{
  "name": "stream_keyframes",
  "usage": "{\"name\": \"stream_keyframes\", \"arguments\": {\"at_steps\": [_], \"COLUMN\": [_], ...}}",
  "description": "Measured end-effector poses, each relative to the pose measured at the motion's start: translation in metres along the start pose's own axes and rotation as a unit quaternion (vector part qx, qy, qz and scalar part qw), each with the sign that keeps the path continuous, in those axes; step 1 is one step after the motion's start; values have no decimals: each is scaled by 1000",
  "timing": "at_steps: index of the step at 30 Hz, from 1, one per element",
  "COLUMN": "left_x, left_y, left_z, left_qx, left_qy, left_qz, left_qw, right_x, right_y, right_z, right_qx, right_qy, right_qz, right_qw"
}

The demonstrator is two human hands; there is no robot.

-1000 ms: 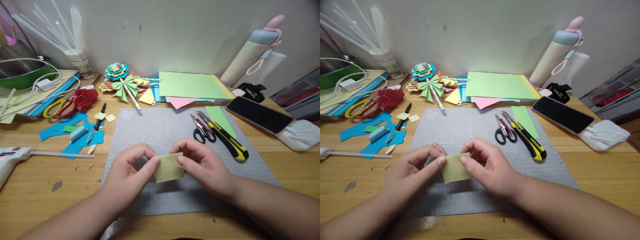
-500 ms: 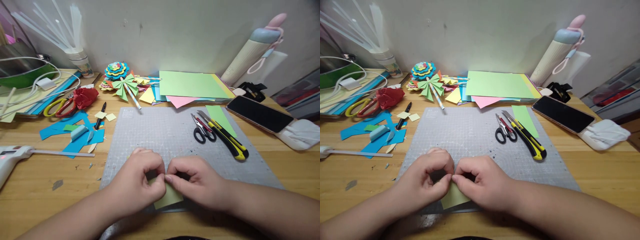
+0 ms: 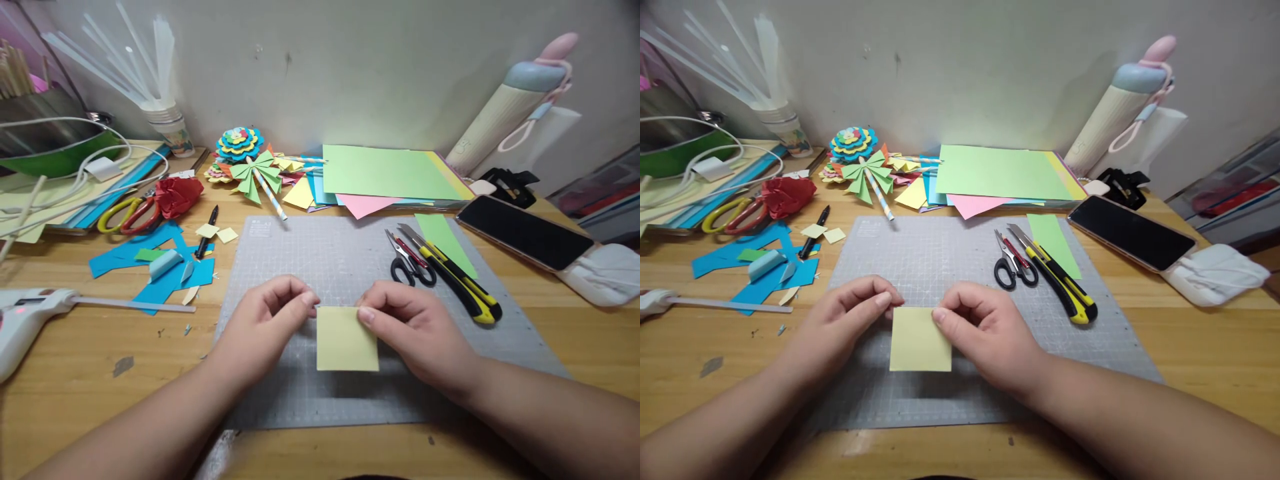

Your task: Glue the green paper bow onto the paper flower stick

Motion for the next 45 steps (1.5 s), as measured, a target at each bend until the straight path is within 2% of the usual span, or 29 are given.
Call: {"name": "stream_keyframes", "arguments": {"at_steps": [3, 8, 13, 18, 22, 25, 28, 32, 35, 37, 40, 42, 45], "left_x": [10, 18, 26, 27, 18, 8, -5, -7, -4, -3, 2, 8, 18], "left_y": [-3, -8, -11, -13, -11, -8, -4, 1, 1, 1, -1, -2, -4], "left_z": [1, 4, 6, 7, 5, 3, -3, -13, -16, -15, -9, -5, 0], "left_qx": [23, 60, 79, 88, 55, 28, 2, -34, -37, -22, 13, 36, 57], "left_qy": [25, 132, 172, 173, 116, 61, -22, -118, -132, -125, -83, -47, -28], "left_qz": [-40, -61, -83, -84, -59, -25, 34, 62, 61, 57, 30, -7, -72], "left_qw": [999, 988, 978, 977, 990, 997, 999, 991, 989, 990, 996, 998, 995], "right_x": [8, 17, 23, 24, 15, 3, -5, 9, 21, 24, 16, 8, 1], "right_y": [2, -1, -3, -1, 1, 5, 9, 9, 6, 5, 6, 7, 7], "right_z": [1, -1, 1, 1, -2, 0, 9, 21, 26, 27, 24, 20, 17], "right_qx": [6, -16, -45, -60, -60, -34, 15, 91, 128, 144, 122, 92, 69], "right_qy": [-7, -47, -127, -190, -192, -162, -48, 160, 183, 173, 168, 162, 142], "right_qz": [-30, -66, -92, -80, -48, -6, 10, -52, -89, -86, -33, 11, 40], "right_qw": [1000, 997, 987, 977, 978, 986, 999, 982, 971, 970, 978, 982, 987]}}
Point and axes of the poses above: each hand's wrist, its own y-axis towards the middle knuckle, its own x-axis out of the palm, z = x × y, the point moved 7 cm from there along y, towards the middle knuckle, and after that the axes turned 3 degrees about -y, right-handed, at the moved point
